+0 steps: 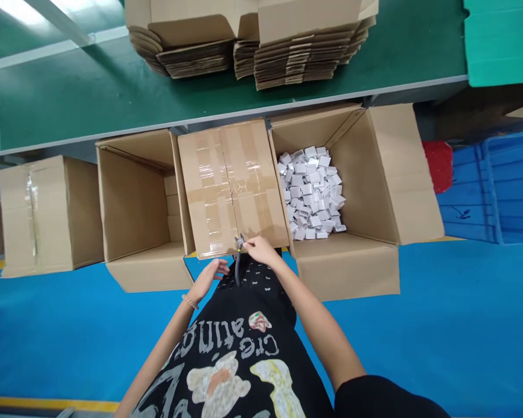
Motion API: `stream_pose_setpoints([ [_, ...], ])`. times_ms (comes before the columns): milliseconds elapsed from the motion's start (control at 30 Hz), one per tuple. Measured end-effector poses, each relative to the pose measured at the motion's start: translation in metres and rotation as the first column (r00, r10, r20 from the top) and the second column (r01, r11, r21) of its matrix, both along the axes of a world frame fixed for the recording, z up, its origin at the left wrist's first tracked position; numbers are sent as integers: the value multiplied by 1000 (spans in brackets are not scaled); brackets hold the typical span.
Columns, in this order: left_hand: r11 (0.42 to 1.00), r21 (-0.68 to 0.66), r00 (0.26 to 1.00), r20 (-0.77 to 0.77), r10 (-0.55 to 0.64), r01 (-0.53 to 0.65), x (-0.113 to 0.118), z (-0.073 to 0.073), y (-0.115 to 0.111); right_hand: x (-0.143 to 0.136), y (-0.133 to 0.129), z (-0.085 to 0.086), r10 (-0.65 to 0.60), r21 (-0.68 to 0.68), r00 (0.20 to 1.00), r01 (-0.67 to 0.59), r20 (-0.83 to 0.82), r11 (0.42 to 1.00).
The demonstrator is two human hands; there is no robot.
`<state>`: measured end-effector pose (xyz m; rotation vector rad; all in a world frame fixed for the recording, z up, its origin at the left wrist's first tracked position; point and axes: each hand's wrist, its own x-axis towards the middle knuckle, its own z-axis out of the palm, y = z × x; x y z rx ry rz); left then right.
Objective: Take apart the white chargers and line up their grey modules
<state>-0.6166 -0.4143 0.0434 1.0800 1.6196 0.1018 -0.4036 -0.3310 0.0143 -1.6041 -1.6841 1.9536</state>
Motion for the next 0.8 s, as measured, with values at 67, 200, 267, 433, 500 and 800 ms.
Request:
stream_pose_setpoints([
  [67, 999, -2, 998, 49, 48, -48, -6, -1, -24, -37, -30, 1, -9, -11, 1000, 9, -12, 1000],
  [200, 987, 68, 989, 23, 147, -149, -29, -11, -61, -102, -74, -7, 3, -32, 1000, -4, -9, 999],
  [267, 977, 108, 983, 12, 185, -186, -42, -21, -71, -123, -86, -16, -2, -33, 1000, 2, 16, 999],
  [433, 965, 159, 977, 13, 211, -210, -70, -42, -78, -149, -99, -34, -63, -43, 995, 67, 82, 997],
  [500, 968, 163, 981, 37, 190, -193, -77, -46, -77, -155, -102, -35, -103, -60, 989, 110, 102, 992],
  [800, 995, 27, 982, 167, 86, -91, -104, -50, -58, -174, -106, -18, -325, -335, 936, 352, 136, 874],
])
